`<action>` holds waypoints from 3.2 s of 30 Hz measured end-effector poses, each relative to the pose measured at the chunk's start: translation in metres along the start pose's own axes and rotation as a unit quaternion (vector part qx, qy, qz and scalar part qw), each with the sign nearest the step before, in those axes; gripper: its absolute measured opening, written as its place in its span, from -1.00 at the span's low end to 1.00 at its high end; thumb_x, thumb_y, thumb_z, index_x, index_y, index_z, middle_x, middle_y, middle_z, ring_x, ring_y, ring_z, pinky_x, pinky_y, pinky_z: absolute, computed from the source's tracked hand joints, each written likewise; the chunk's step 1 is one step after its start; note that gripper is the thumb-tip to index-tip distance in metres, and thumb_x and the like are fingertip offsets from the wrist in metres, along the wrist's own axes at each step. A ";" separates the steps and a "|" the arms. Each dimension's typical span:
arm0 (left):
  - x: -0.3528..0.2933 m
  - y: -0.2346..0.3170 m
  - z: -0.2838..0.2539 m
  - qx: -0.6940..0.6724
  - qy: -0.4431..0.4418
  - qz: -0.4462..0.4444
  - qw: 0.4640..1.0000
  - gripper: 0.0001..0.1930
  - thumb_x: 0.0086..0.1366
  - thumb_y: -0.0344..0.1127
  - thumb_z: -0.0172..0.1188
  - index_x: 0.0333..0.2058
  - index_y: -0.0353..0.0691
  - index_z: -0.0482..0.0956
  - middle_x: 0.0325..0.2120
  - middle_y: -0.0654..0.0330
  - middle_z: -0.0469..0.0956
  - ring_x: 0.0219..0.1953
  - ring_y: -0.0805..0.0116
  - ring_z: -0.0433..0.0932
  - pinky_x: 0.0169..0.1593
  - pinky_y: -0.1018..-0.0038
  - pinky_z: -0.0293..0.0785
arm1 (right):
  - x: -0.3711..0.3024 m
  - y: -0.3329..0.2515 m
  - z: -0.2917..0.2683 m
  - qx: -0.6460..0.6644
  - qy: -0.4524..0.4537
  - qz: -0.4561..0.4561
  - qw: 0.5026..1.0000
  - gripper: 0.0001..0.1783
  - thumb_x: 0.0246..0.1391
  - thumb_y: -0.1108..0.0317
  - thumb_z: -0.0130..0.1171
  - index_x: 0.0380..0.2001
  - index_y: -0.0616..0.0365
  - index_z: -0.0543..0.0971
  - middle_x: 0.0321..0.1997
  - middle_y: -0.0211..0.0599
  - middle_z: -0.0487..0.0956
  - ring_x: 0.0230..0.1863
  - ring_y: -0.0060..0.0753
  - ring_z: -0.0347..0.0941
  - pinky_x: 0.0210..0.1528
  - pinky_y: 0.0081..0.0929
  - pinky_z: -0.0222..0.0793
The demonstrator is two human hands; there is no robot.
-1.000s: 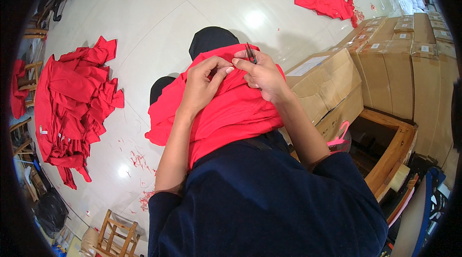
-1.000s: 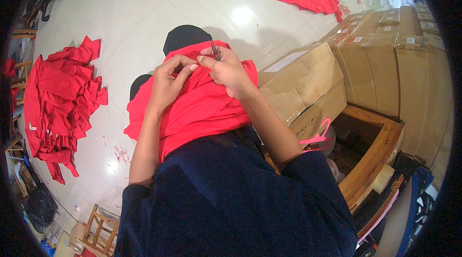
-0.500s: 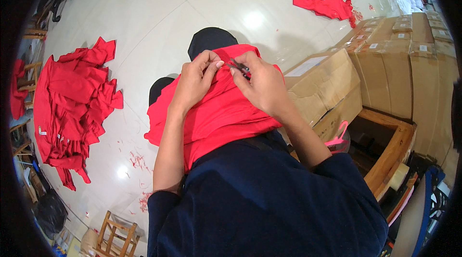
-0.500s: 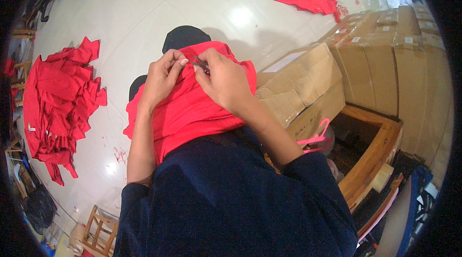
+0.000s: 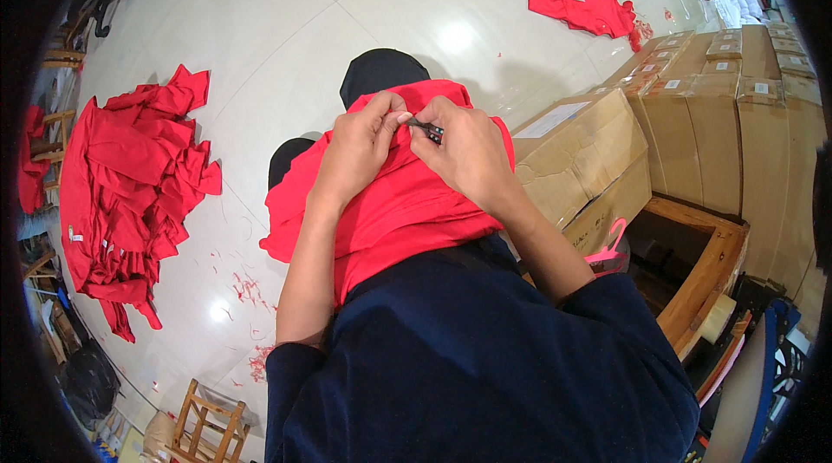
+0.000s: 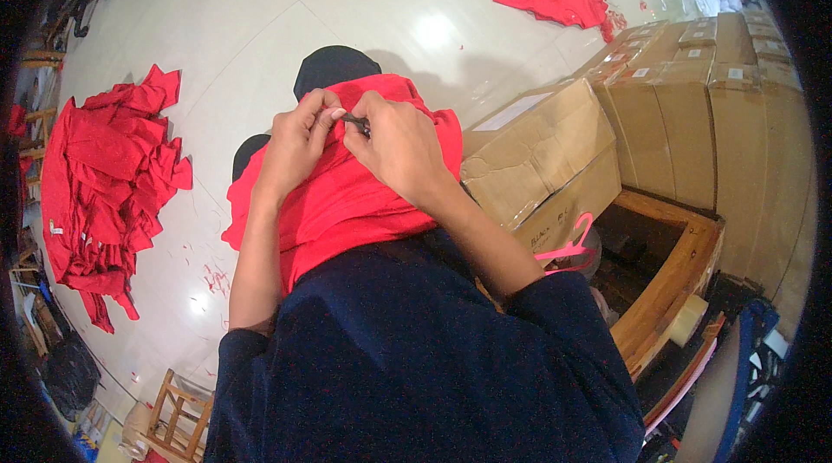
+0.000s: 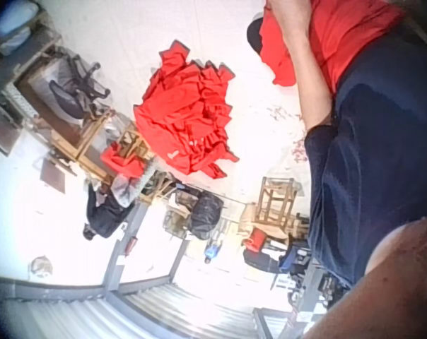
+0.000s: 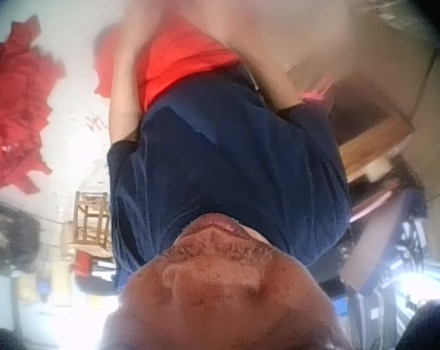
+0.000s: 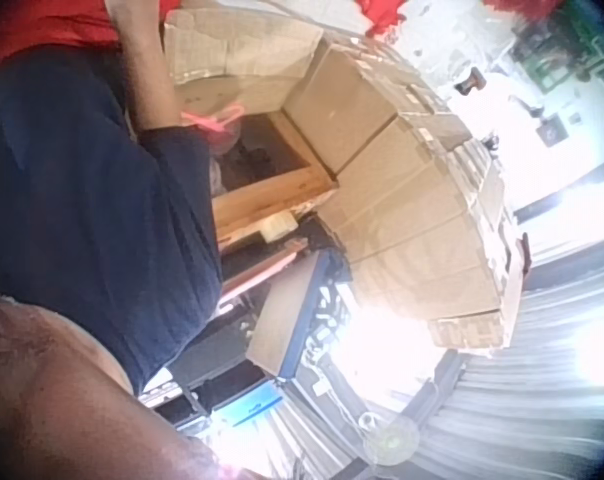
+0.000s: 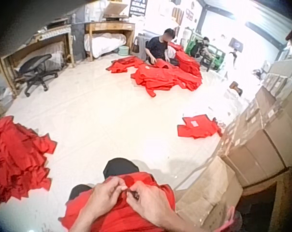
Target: The person sits on the floor and uses small scissors to trim loose threads and tags from a red garment held on their lap. The person repeatedly snips small fibers and discards them onto the floor.
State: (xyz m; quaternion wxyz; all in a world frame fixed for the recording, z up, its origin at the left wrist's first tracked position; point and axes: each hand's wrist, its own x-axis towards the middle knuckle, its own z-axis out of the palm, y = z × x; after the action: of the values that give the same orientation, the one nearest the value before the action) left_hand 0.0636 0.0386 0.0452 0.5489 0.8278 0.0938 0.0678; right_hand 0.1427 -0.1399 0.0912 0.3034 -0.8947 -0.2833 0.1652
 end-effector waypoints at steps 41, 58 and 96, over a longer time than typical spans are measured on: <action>-0.007 0.004 0.002 -0.013 0.016 0.028 0.999 -0.92 0.63 -0.42 0.23 -0.09 -0.31 0.59 -0.46 0.05 0.45 -0.47 0.41 0.32 -0.35 0.42 0.37 | -0.012 -0.004 -0.007 0.030 0.005 0.027 0.999 -0.72 0.25 0.17 0.44 -0.23 0.19 0.71 -0.35 0.00 0.78 -0.28 0.16 0.77 -0.19 0.07 0.64; -0.008 0.003 0.005 0.008 0.026 0.061 0.998 -0.93 0.61 -0.43 0.25 -0.05 -0.29 0.60 -0.40 -0.03 0.62 -0.46 0.19 0.58 -0.28 0.37 0.54 | -0.012 -0.004 -0.007 0.059 0.010 0.043 0.997 -0.69 0.23 0.16 0.47 -0.25 0.21 0.71 -0.37 0.00 0.78 -0.30 0.12 0.77 -0.20 0.02 0.64; -0.098 -0.039 -0.071 0.063 0.183 -0.119 0.974 -0.69 0.59 -0.25 0.33 0.17 -0.27 0.70 0.13 0.08 0.75 0.19 0.18 0.71 0.25 0.27 0.61 | 0.007 0.019 0.007 0.154 0.036 -0.019 0.987 -0.58 0.23 0.26 0.59 -0.02 0.35 0.71 -0.18 -0.10 0.77 -0.15 -0.33 0.71 0.00 -0.34 0.63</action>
State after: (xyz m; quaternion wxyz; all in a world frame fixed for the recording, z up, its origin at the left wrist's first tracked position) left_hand -0.0501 0.0944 0.0357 0.4737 0.8170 0.2947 0.1459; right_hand 0.1524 -0.1454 0.0729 0.4505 -0.8371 -0.2602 0.1693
